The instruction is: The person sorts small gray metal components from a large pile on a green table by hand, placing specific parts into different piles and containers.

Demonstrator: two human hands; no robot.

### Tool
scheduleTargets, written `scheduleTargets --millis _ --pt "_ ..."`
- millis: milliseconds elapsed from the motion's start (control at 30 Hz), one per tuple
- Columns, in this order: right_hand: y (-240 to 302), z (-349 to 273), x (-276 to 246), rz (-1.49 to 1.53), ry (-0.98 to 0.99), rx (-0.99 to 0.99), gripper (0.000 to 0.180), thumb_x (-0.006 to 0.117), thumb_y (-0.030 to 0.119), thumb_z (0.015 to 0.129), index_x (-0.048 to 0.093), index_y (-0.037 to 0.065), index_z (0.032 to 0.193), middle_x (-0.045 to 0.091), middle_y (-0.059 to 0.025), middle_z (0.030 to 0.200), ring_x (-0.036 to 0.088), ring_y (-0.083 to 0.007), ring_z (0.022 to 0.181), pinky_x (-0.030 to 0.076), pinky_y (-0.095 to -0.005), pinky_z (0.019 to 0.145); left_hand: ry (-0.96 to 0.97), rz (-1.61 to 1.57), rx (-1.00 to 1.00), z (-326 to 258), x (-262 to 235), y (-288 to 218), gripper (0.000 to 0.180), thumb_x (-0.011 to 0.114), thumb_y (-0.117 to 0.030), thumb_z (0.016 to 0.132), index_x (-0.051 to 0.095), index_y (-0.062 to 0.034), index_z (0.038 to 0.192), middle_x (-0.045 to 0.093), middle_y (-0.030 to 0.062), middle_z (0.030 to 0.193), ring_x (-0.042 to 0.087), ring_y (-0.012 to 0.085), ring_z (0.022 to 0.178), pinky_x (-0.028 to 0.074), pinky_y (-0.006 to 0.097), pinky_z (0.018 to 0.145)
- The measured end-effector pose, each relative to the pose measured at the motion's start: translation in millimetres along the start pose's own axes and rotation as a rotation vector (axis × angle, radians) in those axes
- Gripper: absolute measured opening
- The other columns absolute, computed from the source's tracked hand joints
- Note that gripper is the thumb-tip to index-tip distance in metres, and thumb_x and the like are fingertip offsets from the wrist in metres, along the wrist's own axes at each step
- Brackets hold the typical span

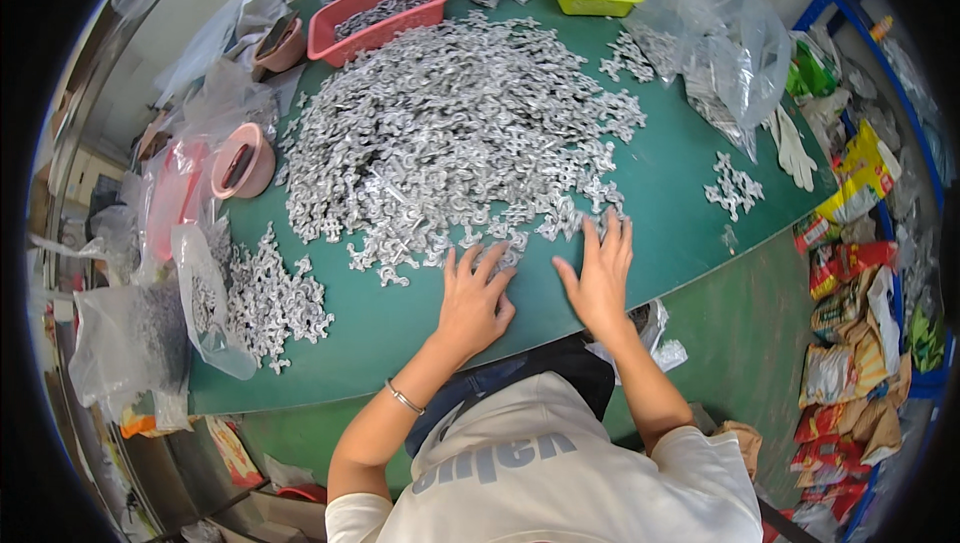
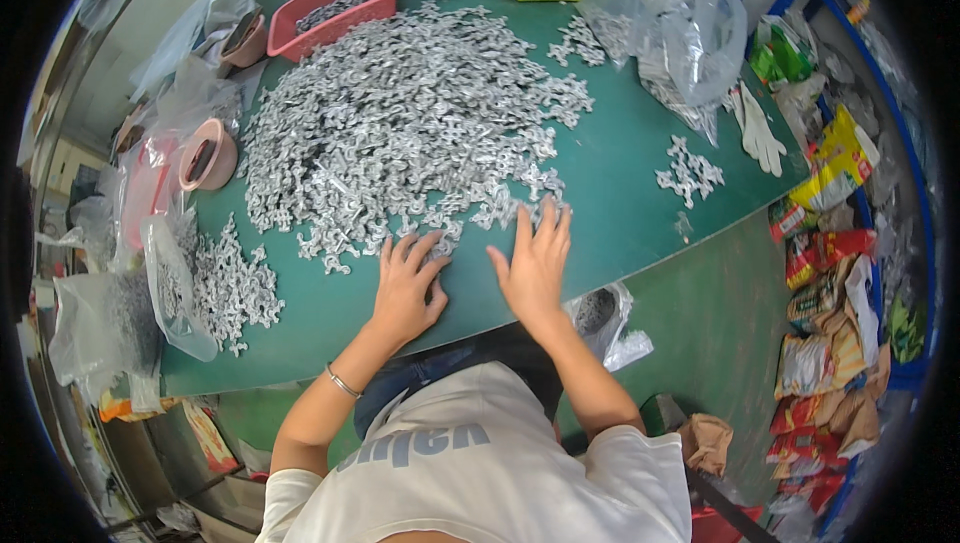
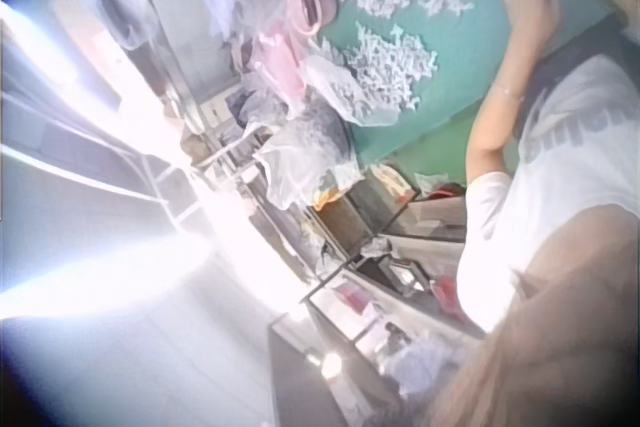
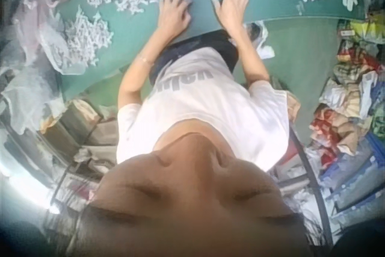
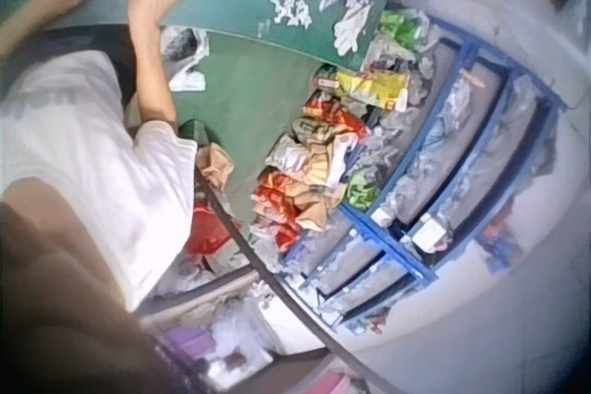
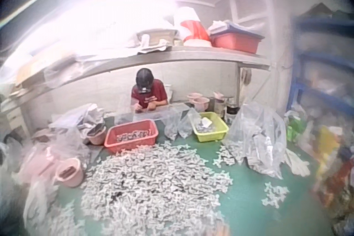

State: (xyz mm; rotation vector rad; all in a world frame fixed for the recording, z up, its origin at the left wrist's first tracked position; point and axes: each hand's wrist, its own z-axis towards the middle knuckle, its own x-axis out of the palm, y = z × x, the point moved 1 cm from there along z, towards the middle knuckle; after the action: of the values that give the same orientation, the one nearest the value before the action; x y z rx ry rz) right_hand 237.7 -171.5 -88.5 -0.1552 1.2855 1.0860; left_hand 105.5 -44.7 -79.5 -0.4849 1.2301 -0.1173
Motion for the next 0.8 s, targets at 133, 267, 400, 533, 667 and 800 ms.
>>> scheduleTargets --millis 133,267,400,533,667,800 --pt "43.6 -23.2 8.1 0.125 0.152 -0.090 0.062 0.064 0.019 0.073 0.036 -0.005 0.124 0.025 -0.0264 0.133 0.018 -0.0487 0.123 0.020 -0.0549 0.096 -0.041 0.093 -0.103 -24.6 -4.3 6.6 0.036 0.057 -0.004 0.064 0.056 -0.0036 0.100 0.038 0.0108 0.128 0.029 0.0374 0.120 0.020 0.062 0.096" --pt "74.1 -38.1 17.1 0.235 0.240 -0.169 0.055 0.060 0.012 0.076 0.037 -0.005 0.123 0.023 -0.0268 0.134 0.014 -0.0500 0.124 0.020 -0.0553 0.097 -0.049 0.116 -0.210 -37.4 -13.0 4.9 0.037 0.053 -0.002 0.067 0.056 -0.0065 0.104 0.037 0.0111 0.129 0.022 0.0398 0.126 0.015 0.063 0.097" --pt "86.2 -42.6 15.2 0.337 0.346 -0.304 0.043 0.056 0.003 0.077 0.043 -0.005 0.117 0.029 -0.0266 0.130 0.025 -0.0473 0.121 0.027 -0.0472 0.098 -0.029 0.139 -0.283 -47.9 -20.6 8.0 0.042 0.051 0.002 0.068 0.056 -0.0075 0.108 0.034 0.0117 0.132 0.020 0.0396 0.127 0.015 0.063 0.098" --pt "55.1 -20.3 1.5 0.356 0.077 -0.192 0.036 0.060 0.006 0.075 0.050 -0.003 0.109 0.047 -0.0188 0.110 0.045 -0.0360 0.100 0.036 -0.0415 0.087 -0.042 0.122 -0.299 -61.2 -25.4 14.4 0.041 0.051 0.004 0.068 0.057 -0.0067 0.107 0.032 0.0133 0.133 0.021 0.0399 0.127 0.015 0.062 0.098" --pt "29.1 23.0 0.2 0.019 -0.129 -0.139 0.031 0.066 0.014 0.071 0.055 -0.001 0.097 0.052 -0.0147 0.093 0.048 -0.0313 0.086 0.038 -0.0384 0.075 -0.102 0.022 -0.289 -61.4 -30.1 4.9 0.036 0.051 0.004 0.072 0.057 -0.0064 0.106 0.031 0.0157 0.133 0.022 0.0401 0.127 0.015 0.061 0.098" --pt "13.0 29.5 15.0 0.000 -0.065 -0.079 0.018 0.062 0.013 0.075 0.058 0.001 0.088 0.056 -0.0131 0.080 0.051 -0.0299 0.079 0.039 -0.0391 0.073 -0.158 -0.061 -0.301 -61.5 -37.7 -0.7 0.031 0.053 0.001 0.075 0.057 -0.0063 0.105 0.033 0.0174 0.132 0.025 0.0392 0.125 0.017 0.057 0.100"
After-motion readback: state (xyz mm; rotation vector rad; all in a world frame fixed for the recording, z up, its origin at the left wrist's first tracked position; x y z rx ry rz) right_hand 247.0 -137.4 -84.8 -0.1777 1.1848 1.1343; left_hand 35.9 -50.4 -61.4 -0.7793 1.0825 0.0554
